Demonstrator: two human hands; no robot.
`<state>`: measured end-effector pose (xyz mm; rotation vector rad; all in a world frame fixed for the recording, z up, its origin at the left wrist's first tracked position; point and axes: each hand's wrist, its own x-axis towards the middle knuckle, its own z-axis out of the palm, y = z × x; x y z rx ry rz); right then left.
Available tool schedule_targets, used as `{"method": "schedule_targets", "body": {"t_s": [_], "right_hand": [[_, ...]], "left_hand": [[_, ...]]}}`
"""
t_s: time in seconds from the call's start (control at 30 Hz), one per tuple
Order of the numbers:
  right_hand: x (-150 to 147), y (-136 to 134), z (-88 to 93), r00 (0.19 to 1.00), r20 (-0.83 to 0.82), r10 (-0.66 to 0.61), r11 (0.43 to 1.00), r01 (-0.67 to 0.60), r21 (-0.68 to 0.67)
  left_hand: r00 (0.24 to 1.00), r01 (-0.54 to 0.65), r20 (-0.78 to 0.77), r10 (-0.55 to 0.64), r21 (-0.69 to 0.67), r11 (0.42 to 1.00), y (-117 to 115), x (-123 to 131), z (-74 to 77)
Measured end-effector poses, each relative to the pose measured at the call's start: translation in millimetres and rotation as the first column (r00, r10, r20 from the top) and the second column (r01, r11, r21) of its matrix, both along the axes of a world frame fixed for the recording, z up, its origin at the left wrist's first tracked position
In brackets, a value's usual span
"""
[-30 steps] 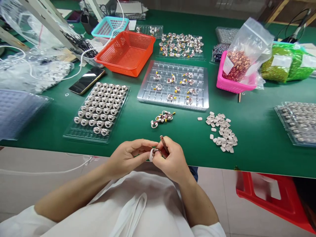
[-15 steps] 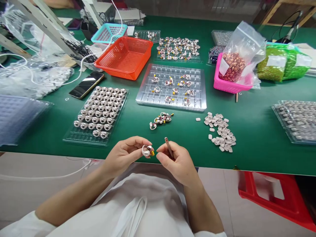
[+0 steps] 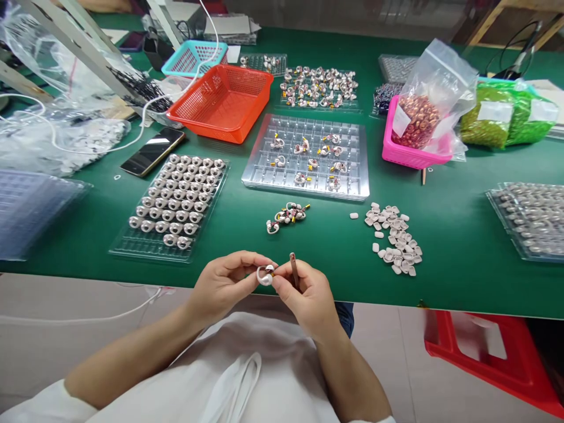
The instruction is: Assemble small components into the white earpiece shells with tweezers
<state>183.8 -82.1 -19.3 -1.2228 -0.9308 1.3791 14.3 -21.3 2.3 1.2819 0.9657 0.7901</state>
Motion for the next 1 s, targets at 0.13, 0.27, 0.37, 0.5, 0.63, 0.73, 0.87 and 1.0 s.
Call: {"method": "schedule_targets", "body": {"t_s": [0.13,0.27,0.37,0.5,0.63,0.73,0.87,1.0], "right_hand": [[-7.0,-3.8,-4.0,0.998,-0.007,-0.058,0.998,0.058,0.032],[-10.2,-7.2,-5.5,0.994,-0.004,-0.105,0.991,0.105,0.079],[-11.4,-9.0,-5.8,0.990,0.032,-0.139,0.984,0.135,0.114],[-12.6,-9.8,-5.9,0.984,0.056,-0.168,0.975,0.158,0.157],[-13.1,-8.8,-4.9,0.984,0.079,-0.162,0.968,0.143,0.204],[-13.4,-8.2,-4.2,0.982,0.097,-0.162,0.965,0.138,0.223],[-13.7,-9.0,-5.7,0.983,0.071,-0.172,0.964,0.153,0.216],[-14.6,-10.1,-8.7,0.984,0.001,-0.180,0.963,0.176,0.206]], "left_hand": [[1.000,-0.011,0.007,0.011,0.030,0.999,-0.1,1.3,1.4],[0.999,-0.027,0.033,0.026,0.028,0.999,0.4,1.6,4.0],[0.998,-0.045,0.050,0.043,0.037,0.998,-0.3,1.4,3.4],[0.997,-0.049,0.053,0.046,0.050,0.998,-2.0,1.2,0.8],[0.998,-0.043,0.057,0.040,0.050,0.998,-2.9,1.9,-0.3],[0.998,-0.042,0.054,0.039,0.060,0.997,-3.1,2.6,-0.5],[0.999,-0.023,0.051,0.019,0.079,0.997,-2.8,1.4,-1.3],[0.998,0.023,0.049,-0.028,0.106,0.994,-2.5,-1.6,-2.6]]}}
